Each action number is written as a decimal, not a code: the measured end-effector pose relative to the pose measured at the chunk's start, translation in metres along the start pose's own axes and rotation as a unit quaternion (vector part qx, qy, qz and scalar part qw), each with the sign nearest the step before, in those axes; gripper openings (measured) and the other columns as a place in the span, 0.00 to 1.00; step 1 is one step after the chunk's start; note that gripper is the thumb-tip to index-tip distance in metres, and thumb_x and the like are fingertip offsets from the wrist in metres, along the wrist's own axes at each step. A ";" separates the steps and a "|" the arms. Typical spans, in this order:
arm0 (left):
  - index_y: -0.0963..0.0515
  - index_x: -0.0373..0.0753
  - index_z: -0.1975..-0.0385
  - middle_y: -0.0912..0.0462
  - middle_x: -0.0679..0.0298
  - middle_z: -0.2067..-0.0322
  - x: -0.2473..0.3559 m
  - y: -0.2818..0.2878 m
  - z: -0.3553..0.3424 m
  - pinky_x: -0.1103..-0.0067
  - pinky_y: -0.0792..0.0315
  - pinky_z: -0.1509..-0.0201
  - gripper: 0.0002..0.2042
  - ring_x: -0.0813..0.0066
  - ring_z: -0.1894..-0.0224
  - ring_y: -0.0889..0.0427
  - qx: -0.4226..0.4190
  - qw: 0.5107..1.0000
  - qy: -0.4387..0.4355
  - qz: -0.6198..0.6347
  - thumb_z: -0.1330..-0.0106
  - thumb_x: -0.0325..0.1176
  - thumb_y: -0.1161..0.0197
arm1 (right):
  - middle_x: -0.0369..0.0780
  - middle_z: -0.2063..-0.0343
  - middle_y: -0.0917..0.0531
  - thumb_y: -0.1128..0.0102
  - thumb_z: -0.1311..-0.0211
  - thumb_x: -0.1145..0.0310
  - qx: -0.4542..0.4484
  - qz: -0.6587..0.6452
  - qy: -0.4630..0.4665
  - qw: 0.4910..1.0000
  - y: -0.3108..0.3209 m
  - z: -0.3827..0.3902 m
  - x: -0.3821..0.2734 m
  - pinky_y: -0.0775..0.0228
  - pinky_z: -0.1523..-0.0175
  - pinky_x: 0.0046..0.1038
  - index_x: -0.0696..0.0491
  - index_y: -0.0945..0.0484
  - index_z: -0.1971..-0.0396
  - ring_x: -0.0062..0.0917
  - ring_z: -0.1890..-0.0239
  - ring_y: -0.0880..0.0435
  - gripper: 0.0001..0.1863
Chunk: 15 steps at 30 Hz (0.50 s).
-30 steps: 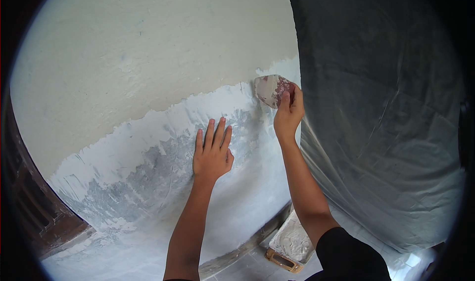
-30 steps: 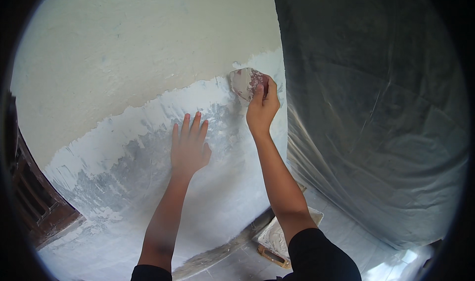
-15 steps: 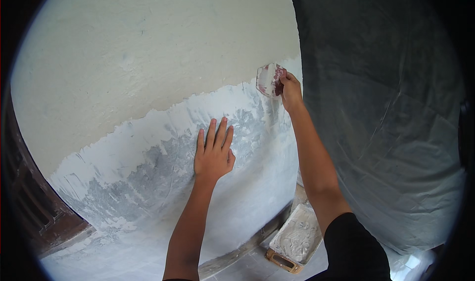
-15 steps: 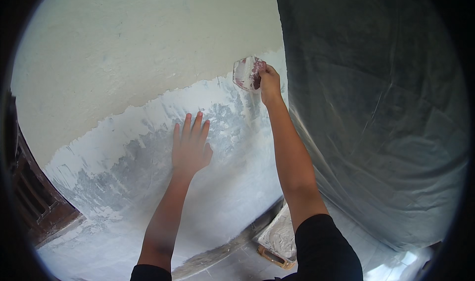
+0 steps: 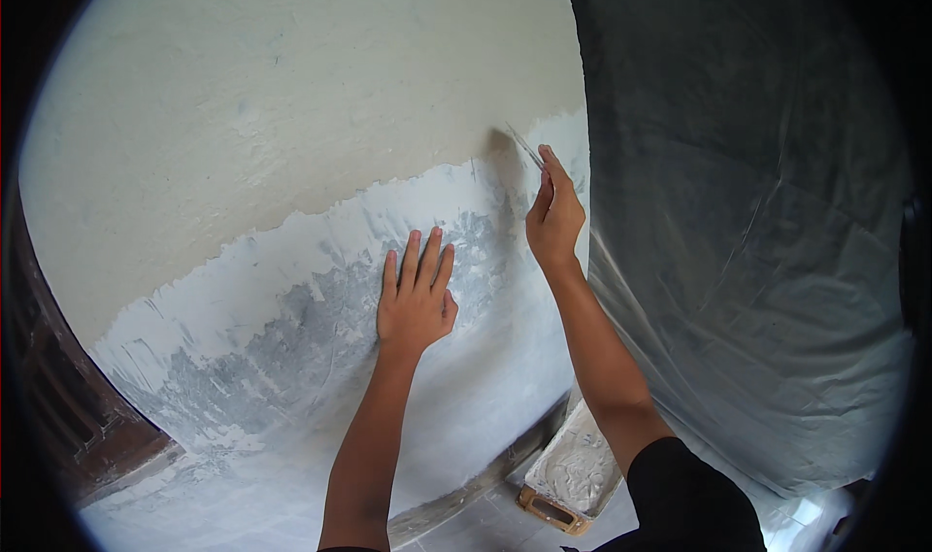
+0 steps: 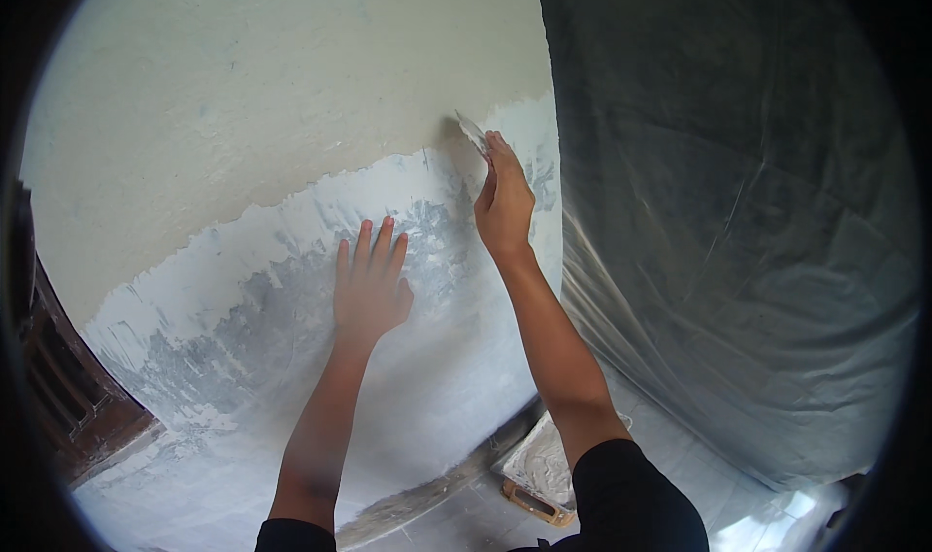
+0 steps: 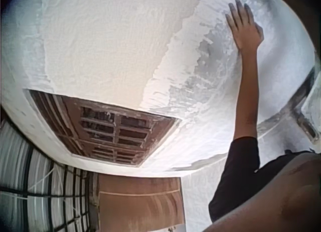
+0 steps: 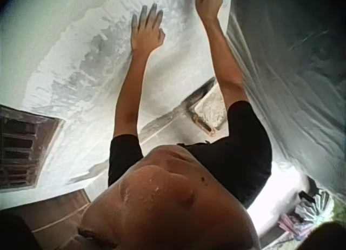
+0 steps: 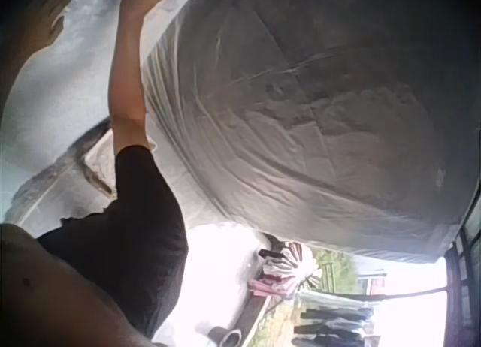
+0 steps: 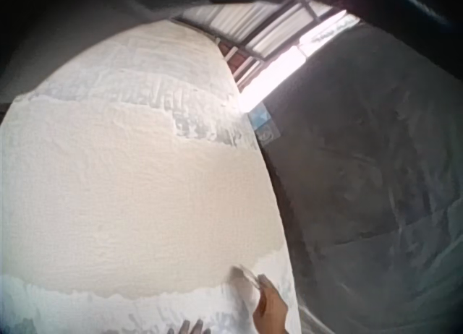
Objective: The person applies wall putty to a wall using a putty knife.
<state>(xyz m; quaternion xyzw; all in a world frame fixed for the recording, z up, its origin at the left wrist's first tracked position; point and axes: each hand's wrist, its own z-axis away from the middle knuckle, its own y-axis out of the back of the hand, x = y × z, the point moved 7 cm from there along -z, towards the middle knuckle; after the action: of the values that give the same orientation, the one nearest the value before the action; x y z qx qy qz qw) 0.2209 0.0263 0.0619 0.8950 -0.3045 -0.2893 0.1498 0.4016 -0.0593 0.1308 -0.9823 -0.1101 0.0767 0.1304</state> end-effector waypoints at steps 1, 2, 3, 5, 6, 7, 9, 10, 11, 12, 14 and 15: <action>0.31 0.48 0.38 0.45 0.66 0.29 0.001 -0.001 0.000 0.61 0.51 0.27 0.29 0.65 0.27 0.47 -0.011 1.000 0.001 -0.019 0.44 0.41 0.47 | 0.50 0.49 0.21 0.49 0.41 0.88 0.001 0.025 0.055 0.998 -0.005 0.005 0.000 0.29 0.40 0.38 0.61 0.29 0.54 0.44 0.43 0.23 0.15; 0.31 0.48 0.38 0.45 0.66 0.29 0.002 -0.001 0.000 0.61 0.51 0.27 0.29 0.65 0.27 0.47 -0.009 1.000 0.000 -0.021 0.44 0.41 0.47 | 0.50 0.49 0.21 0.49 0.41 0.88 0.004 0.024 0.055 0.998 -0.009 0.009 0.005 0.29 0.40 0.38 0.61 0.29 0.54 0.44 0.43 0.23 0.15; 0.30 0.47 0.38 0.43 0.64 0.30 0.003 0.000 -0.001 0.58 0.50 0.28 0.30 0.62 0.28 0.46 0.003 1.000 -0.003 0.002 0.46 0.39 0.43 | 0.50 0.47 0.22 0.48 0.43 0.89 0.003 0.039 0.080 0.996 -0.013 0.012 0.006 0.31 0.38 0.42 0.61 0.28 0.56 0.45 0.41 0.26 0.15; 0.30 0.47 0.39 0.41 0.62 0.31 0.004 0.002 -0.001 0.55 0.49 0.29 0.31 0.59 0.28 0.45 0.014 1.000 -0.007 0.024 0.49 0.37 0.39 | 0.50 0.45 0.23 0.47 0.45 0.89 0.003 0.052 0.102 0.993 -0.021 0.022 0.008 0.34 0.36 0.45 0.62 0.28 0.58 0.45 0.38 0.28 0.14; 0.30 0.46 0.39 0.41 0.62 0.31 0.003 0.001 -0.001 0.55 0.49 0.29 0.31 0.59 0.28 0.45 0.007 1.000 -0.005 0.026 0.49 0.38 0.38 | 0.50 0.44 0.24 0.46 0.47 0.89 -0.035 0.055 0.099 0.993 -0.030 0.028 0.008 0.35 0.35 0.46 0.62 0.27 0.59 0.46 0.38 0.29 0.14; 0.30 0.46 0.39 0.41 0.62 0.31 0.003 0.000 -0.001 0.54 0.49 0.29 0.31 0.59 0.28 0.46 0.001 1.000 -0.004 0.029 0.49 0.38 0.38 | 0.51 0.44 0.25 0.46 0.48 0.89 -0.074 0.058 0.096 0.991 -0.039 0.034 0.008 0.36 0.35 0.48 0.63 0.26 0.60 0.47 0.38 0.29 0.14; 0.30 0.46 0.39 0.41 0.62 0.31 0.003 0.000 0.000 0.54 0.49 0.29 0.31 0.59 0.28 0.46 0.000 1.000 -0.005 0.022 0.49 0.38 0.39 | 0.53 0.44 0.25 0.46 0.50 0.89 -0.087 0.054 0.077 0.992 -0.045 0.039 0.005 0.37 0.34 0.48 0.64 0.26 0.63 0.48 0.38 0.30 0.13; 0.30 0.47 0.39 0.42 0.62 0.31 0.003 0.000 -0.001 0.54 0.49 0.29 0.31 0.59 0.28 0.46 0.002 1.000 -0.006 0.017 0.49 0.38 0.39 | 0.54 0.44 0.25 0.46 0.49 0.89 -0.083 0.040 0.071 0.993 -0.047 0.040 0.005 0.37 0.34 0.48 0.64 0.26 0.63 0.49 0.38 0.30 0.12; 0.30 0.47 0.39 0.42 0.62 0.31 0.004 0.000 -0.001 0.54 0.49 0.29 0.31 0.59 0.28 0.46 0.000 1.000 -0.006 0.018 0.49 0.38 0.39 | 0.54 0.44 0.25 0.46 0.49 0.89 -0.080 0.027 0.065 0.994 -0.047 0.041 0.005 0.37 0.35 0.48 0.65 0.27 0.63 0.49 0.38 0.30 0.12; 0.30 0.47 0.38 0.43 0.64 0.30 0.004 -0.001 -0.002 0.57 0.50 0.28 0.30 0.62 0.28 0.47 -0.009 1.000 -0.002 0.005 0.47 0.40 0.42 | 0.54 0.44 0.25 0.46 0.49 0.89 -0.082 0.029 0.064 0.994 -0.047 0.042 0.004 0.37 0.35 0.48 0.65 0.27 0.63 0.49 0.38 0.30 0.12; 0.30 0.48 0.38 0.45 0.66 0.29 0.003 -0.002 -0.002 0.60 0.51 0.27 0.29 0.64 0.27 0.47 -0.019 1.000 0.001 -0.008 0.44 0.41 0.46 | 0.54 0.44 0.25 0.47 0.49 0.89 -0.095 0.011 0.072 0.993 -0.048 0.044 0.001 0.36 0.35 0.48 0.65 0.27 0.63 0.49 0.38 0.30 0.12; 0.31 0.49 0.38 0.45 0.66 0.29 0.002 -0.002 -0.002 0.60 0.52 0.27 0.30 0.64 0.27 0.47 -0.022 1.000 0.002 -0.012 0.45 0.41 0.46 | 0.54 0.44 0.25 0.47 0.49 0.89 -0.096 0.012 0.071 0.993 -0.046 0.047 0.000 0.36 0.35 0.48 0.65 0.27 0.63 0.49 0.38 0.30 0.12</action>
<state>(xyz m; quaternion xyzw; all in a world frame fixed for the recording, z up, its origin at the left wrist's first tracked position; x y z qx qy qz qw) 0.2250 0.0268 0.0617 0.8959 -0.2868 -0.2956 0.1664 0.3842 -0.0053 0.0987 -0.9945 -0.0954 -0.0027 0.0422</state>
